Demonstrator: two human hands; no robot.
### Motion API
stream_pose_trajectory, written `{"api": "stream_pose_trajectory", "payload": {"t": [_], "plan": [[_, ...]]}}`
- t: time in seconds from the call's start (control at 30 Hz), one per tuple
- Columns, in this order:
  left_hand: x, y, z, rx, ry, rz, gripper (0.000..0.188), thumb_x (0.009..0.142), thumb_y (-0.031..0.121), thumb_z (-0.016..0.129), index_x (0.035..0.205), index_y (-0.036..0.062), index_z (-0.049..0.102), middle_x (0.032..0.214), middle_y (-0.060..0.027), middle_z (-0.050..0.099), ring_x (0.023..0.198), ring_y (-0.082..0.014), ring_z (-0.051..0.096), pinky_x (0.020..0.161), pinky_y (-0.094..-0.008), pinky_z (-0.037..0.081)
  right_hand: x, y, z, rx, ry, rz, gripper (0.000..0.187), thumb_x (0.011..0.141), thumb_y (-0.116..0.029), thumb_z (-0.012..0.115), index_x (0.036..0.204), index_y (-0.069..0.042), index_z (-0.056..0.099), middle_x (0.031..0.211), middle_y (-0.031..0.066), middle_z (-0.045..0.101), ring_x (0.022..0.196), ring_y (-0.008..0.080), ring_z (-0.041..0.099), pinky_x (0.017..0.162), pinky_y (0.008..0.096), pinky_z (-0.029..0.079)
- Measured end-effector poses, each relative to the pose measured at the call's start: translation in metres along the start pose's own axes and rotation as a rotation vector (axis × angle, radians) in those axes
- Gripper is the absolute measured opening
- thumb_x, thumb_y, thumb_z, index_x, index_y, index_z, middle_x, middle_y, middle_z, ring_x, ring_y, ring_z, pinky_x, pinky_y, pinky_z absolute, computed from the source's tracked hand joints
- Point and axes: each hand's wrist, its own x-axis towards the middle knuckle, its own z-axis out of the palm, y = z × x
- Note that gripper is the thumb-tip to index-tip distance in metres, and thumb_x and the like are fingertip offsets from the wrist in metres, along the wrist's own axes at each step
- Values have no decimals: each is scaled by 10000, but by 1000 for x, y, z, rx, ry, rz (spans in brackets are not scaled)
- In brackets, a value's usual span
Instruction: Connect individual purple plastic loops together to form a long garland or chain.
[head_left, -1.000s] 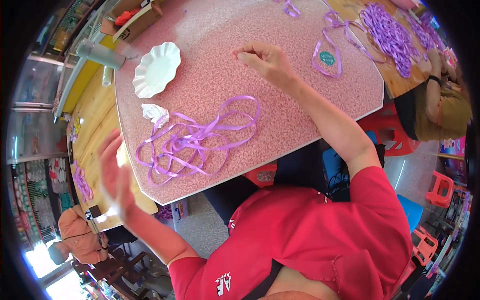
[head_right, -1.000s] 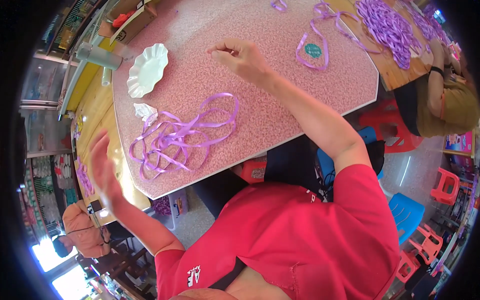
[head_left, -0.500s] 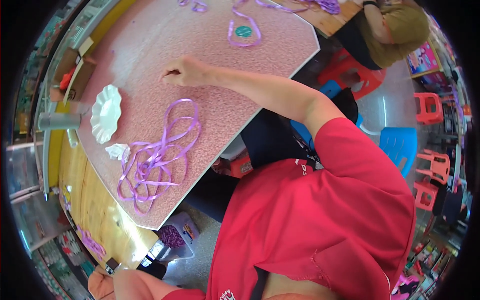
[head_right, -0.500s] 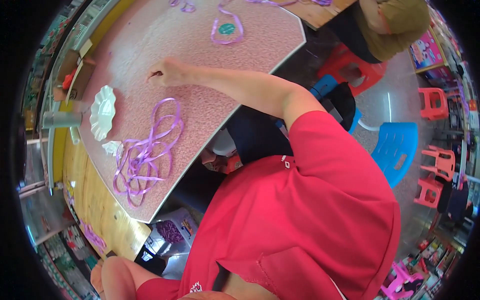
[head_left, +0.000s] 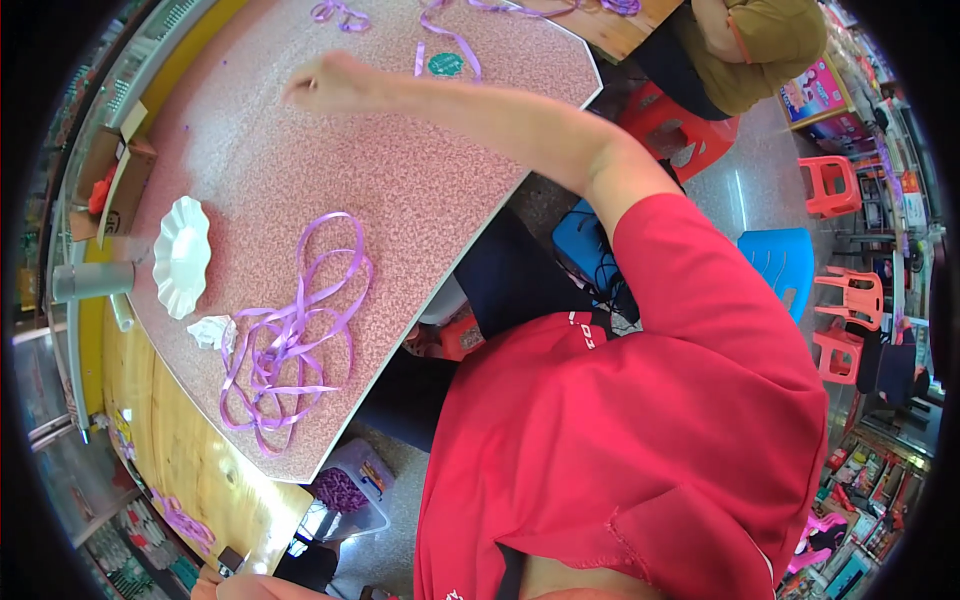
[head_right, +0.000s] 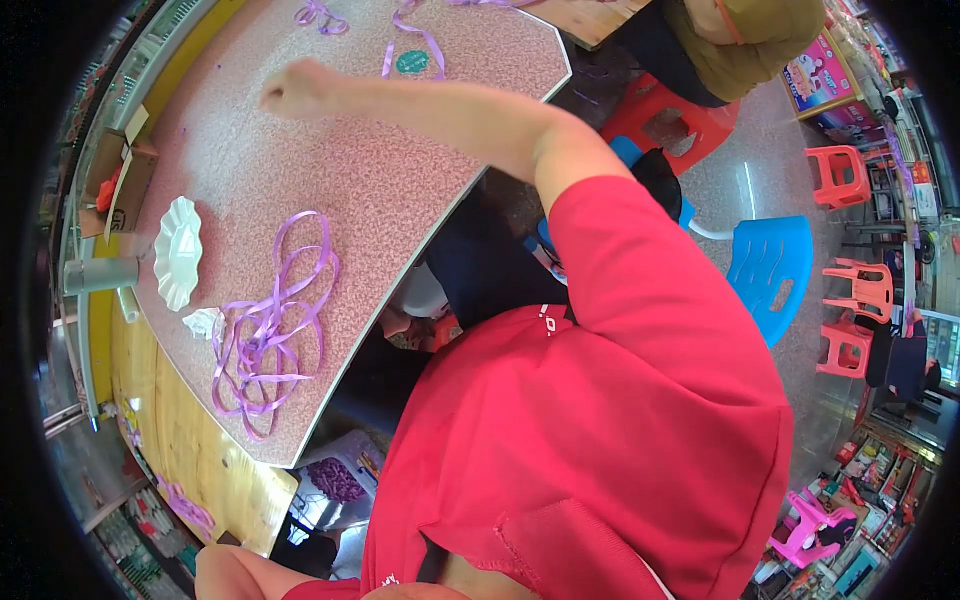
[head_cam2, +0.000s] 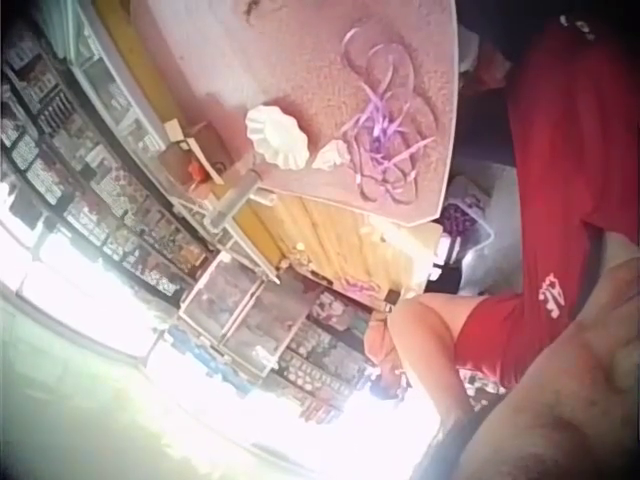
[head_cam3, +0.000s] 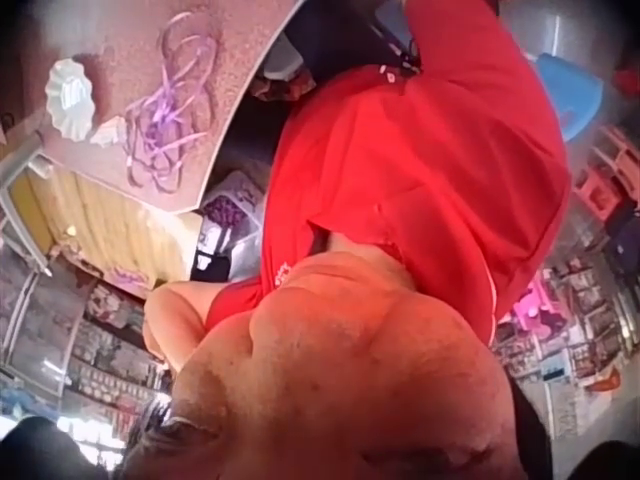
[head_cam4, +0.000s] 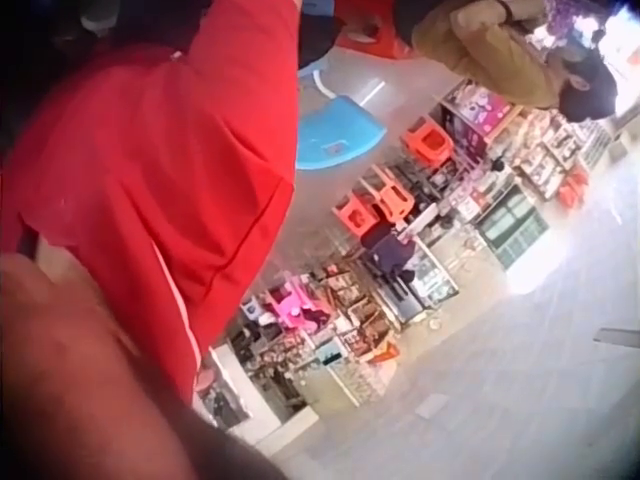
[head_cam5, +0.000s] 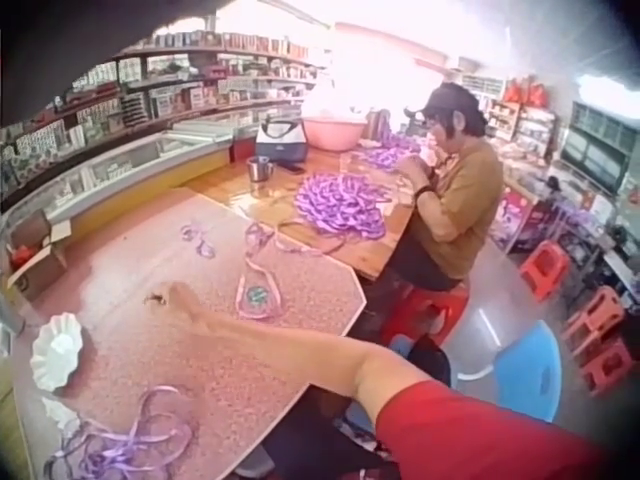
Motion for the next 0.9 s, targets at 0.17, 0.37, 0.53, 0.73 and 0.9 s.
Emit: {"api": "stream_pose_trajectory", "payload": {"t": [0.17, 0.37, 0.53, 0.73, 0.9], "plan": [[-7, -13, -5, -3, 84, -23, 343, 889, 275, 535, 1146, 62, 614, 1060, -181, 627, 934, -309, 603, 755, -400, 447, 59, 106, -55, -434, 155, -6, 444, 916, -278, 413, 758, 54, 661, 800, 323, 641, 778, 459, 651, 728, 562, 492], [-23, -22, -13, 33, 204, -80, 381, 910, 280, 529, 1200, 38, 580, 1126, -190, 612, 1009, -319, 593, 824, -422, 446, 46, 114, -63, -888, -11, 169, 331, 856, -339, 553, 1073, -155, 723, 983, 123, 723, 890, 310, 692, 794, 445, 536], [-31, -24, -18, 75, 301, -130, 416, 927, 285, 524, 1245, 18, 552, 1180, -199, 599, 1072, -328, 584, 881, -441, 444, 20, 50, -55, -483, -186, 114, 303, 853, -356, 609, 1038, -144, 722, 983, 99, 725, 896, 280, 683, 821, 437, 518], [-16, -22, -15, 124, 395, -157, 459, 948, 291, 518, 1299, -6, 518, 1246, -209, 584, 1147, -337, 574, 950, -462, 443, 22, -10, -109, 236, -172, 65, 257, 903, -293, 637, 916, -47, 710, 821, 47, 706, 749, 141, 651, 691, 330, 528], [-12, 2, -15, 216, 516, -161, 497, 966, 295, 513, 1344, -26, 490, 1301, -217, 572, 1210, -346, 566, 1007, -481, 441, -6, -117, -125, 532, -279, 69, 268, 956, -281, 580, 784, -80, 628, 736, 59, 661, 735, 150, 656, 666, 278, 488]]}}
